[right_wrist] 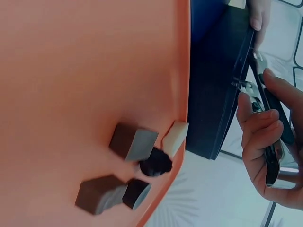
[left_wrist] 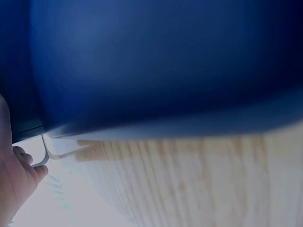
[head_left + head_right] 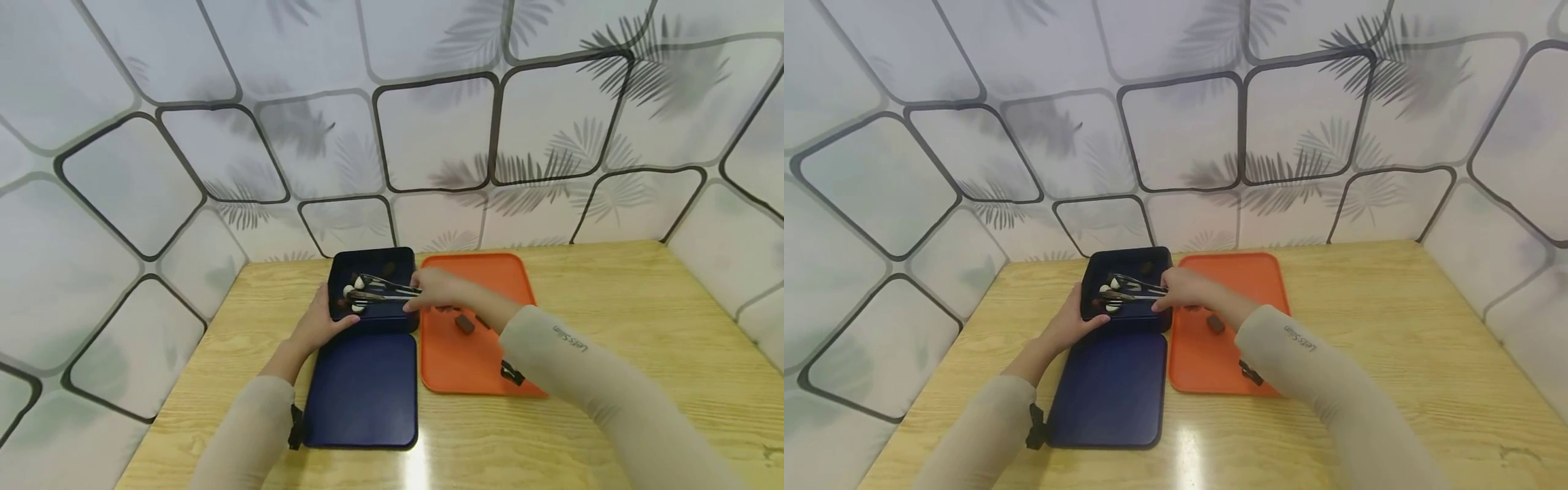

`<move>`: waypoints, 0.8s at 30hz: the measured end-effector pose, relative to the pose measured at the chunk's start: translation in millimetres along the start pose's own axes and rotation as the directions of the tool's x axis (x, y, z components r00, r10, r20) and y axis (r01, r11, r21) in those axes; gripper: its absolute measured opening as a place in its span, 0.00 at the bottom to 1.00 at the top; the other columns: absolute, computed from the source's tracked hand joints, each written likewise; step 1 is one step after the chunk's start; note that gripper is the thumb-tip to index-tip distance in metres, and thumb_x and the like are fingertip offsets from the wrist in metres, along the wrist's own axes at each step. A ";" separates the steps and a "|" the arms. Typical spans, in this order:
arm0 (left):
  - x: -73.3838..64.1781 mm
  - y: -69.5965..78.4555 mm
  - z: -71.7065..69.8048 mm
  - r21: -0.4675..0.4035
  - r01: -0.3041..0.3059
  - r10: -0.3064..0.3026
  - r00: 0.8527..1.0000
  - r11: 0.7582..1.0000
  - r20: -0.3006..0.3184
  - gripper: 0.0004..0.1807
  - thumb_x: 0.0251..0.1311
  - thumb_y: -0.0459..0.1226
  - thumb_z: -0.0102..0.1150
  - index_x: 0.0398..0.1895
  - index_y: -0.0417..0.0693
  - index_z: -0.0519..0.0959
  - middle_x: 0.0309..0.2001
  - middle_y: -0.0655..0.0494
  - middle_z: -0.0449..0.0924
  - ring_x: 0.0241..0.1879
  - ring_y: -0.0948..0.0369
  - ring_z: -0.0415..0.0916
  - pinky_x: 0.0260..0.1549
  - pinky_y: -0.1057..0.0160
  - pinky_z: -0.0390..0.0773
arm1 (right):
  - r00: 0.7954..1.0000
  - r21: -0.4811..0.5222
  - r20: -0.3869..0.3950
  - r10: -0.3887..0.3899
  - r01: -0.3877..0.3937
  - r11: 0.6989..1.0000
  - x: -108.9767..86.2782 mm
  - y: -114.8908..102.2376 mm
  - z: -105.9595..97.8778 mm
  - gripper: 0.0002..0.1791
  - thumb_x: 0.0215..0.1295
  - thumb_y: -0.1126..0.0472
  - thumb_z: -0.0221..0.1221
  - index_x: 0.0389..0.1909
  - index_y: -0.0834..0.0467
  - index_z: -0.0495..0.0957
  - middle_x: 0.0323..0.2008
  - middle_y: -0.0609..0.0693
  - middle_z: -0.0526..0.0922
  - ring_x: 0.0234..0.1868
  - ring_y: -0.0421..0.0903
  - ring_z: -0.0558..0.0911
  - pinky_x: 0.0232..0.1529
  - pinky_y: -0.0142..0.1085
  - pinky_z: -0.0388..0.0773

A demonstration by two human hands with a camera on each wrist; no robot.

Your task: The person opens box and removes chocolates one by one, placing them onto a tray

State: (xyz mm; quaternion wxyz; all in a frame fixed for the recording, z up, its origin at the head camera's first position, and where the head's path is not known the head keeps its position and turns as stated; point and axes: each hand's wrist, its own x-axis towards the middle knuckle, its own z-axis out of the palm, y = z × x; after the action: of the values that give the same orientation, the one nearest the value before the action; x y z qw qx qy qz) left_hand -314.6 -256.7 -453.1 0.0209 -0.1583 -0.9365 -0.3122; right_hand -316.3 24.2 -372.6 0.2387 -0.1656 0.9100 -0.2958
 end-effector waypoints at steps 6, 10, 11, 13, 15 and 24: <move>-1.4 -0.4 0.0 -0.008 0.008 -0.008 1.000 1.000 0.005 0.54 0.52 0.51 0.67 0.73 0.39 0.46 0.68 0.37 0.55 0.66 0.43 0.59 0.62 0.43 0.61 | 1.000 -0.071 -0.021 0.021 -0.022 0.997 7.5 -7.6 8.7 0.28 0.56 0.51 0.67 0.53 0.62 0.73 0.30 0.56 0.83 0.13 0.44 0.76 0.16 0.34 0.74; -1.7 -0.1 -0.3 0.011 0.026 -0.026 1.000 1.000 0.018 0.56 0.53 0.52 0.66 0.74 0.39 0.43 0.70 0.37 0.51 0.68 0.43 0.56 0.64 0.43 0.59 | 0.998 -0.122 -0.049 0.025 -0.031 0.992 10.5 -9.9 12.9 0.29 0.54 0.50 0.69 0.52 0.63 0.75 0.30 0.52 0.81 0.16 0.46 0.82 0.20 0.35 0.79; -1.9 0.0 -0.4 0.017 0.028 -0.029 0.999 0.999 0.021 0.56 0.53 0.53 0.66 0.74 0.38 0.43 0.71 0.37 0.50 0.68 0.43 0.55 0.64 0.43 0.59 | 0.998 -0.130 -0.054 0.024 -0.031 0.991 11.2 -10.3 14.0 0.30 0.53 0.50 0.69 0.52 0.63 0.76 0.32 0.52 0.81 0.17 0.46 0.82 0.20 0.35 0.79; -2.4 0.2 -0.3 0.017 0.029 -0.030 0.999 0.999 0.022 0.56 0.53 0.52 0.66 0.74 0.38 0.43 0.71 0.36 0.50 0.68 0.42 0.55 0.64 0.43 0.59 | 0.998 -0.138 -0.063 0.029 -0.038 0.990 12.3 -10.9 16.2 0.30 0.53 0.50 0.69 0.53 0.63 0.76 0.35 0.53 0.81 0.18 0.46 0.83 0.20 0.34 0.79; -2.9 0.4 -0.2 0.016 0.029 -0.029 0.999 0.999 0.024 0.56 0.53 0.52 0.66 0.74 0.37 0.43 0.71 0.36 0.49 0.69 0.42 0.54 0.64 0.43 0.58 | 0.997 -0.146 -0.074 0.032 -0.043 0.988 13.3 -11.4 18.3 0.30 0.53 0.50 0.69 0.53 0.62 0.76 0.39 0.54 0.82 0.18 0.46 0.83 0.21 0.34 0.79; -1.7 0.8 -0.5 -0.007 0.014 -0.014 1.000 1.000 0.017 0.55 0.53 0.52 0.66 0.73 0.38 0.45 0.69 0.37 0.53 0.67 0.43 0.57 0.63 0.43 0.60 | 0.994 -0.144 -0.103 0.039 -0.054 0.988 14.2 -11.7 22.8 0.30 0.54 0.52 0.69 0.57 0.61 0.76 0.56 0.57 0.78 0.19 0.45 0.83 0.24 0.32 0.79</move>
State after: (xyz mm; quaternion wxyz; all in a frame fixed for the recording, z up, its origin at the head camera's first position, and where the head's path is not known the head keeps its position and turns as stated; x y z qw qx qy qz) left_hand -312.7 -256.9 -452.5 0.0102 -0.1545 -0.9366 -0.3143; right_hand -314.1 -1.6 -386.4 0.1870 -0.1466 0.9437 -0.2304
